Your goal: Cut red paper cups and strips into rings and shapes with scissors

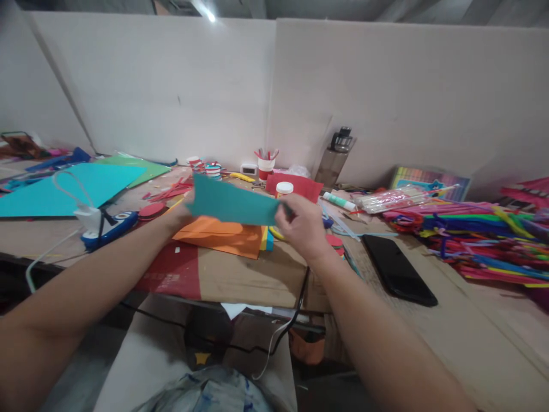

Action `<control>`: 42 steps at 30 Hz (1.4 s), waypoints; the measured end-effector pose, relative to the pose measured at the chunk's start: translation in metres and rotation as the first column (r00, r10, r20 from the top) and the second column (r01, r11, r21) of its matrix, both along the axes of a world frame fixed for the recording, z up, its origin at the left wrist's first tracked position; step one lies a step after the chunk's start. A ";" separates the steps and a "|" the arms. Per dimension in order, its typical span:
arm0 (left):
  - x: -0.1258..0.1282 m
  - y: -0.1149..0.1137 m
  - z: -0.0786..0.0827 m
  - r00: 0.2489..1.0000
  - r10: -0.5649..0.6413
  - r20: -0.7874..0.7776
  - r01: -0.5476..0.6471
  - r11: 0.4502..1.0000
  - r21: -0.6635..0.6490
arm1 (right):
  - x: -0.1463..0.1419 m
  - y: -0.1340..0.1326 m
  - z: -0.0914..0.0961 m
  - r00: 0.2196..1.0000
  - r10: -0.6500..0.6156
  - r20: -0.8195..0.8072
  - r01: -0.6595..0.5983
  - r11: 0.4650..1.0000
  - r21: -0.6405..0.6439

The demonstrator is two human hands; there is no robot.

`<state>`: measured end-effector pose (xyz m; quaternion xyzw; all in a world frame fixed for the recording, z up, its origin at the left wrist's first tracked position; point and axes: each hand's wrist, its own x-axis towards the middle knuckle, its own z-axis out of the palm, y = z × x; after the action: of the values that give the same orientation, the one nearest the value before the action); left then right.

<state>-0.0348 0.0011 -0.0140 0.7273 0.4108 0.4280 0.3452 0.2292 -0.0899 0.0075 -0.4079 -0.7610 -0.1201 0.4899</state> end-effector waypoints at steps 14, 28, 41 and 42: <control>0.015 -0.040 0.018 0.401 -0.386 -0.831 0.499 0.853 -0.156 | 0.026 0.033 0.000 0.617 -0.083 -0.783 -0.174 0.956 -0.237; 0.024 -0.060 0.020 0.423 -0.251 -0.871 0.563 0.825 0.036 | 0.025 0.028 0.004 0.655 -0.003 -0.756 -0.185 0.969 -0.164; 0.023 -0.049 0.017 0.518 -0.165 -0.839 0.431 0.898 0.090 | 0.019 0.023 0.014 0.580 0.009 -0.815 -0.296 0.934 -0.201; 0.021 -0.047 0.018 0.547 -0.169 -0.820 0.414 0.906 0.090 | 0.020 0.023 0.015 0.609 0.023 -0.793 -0.273 0.944 -0.183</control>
<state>-0.0136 -0.0455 0.0042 0.9388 0.3294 0.0467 0.0889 0.2496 -0.0673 0.0227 -0.4203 -0.5125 0.2215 0.7153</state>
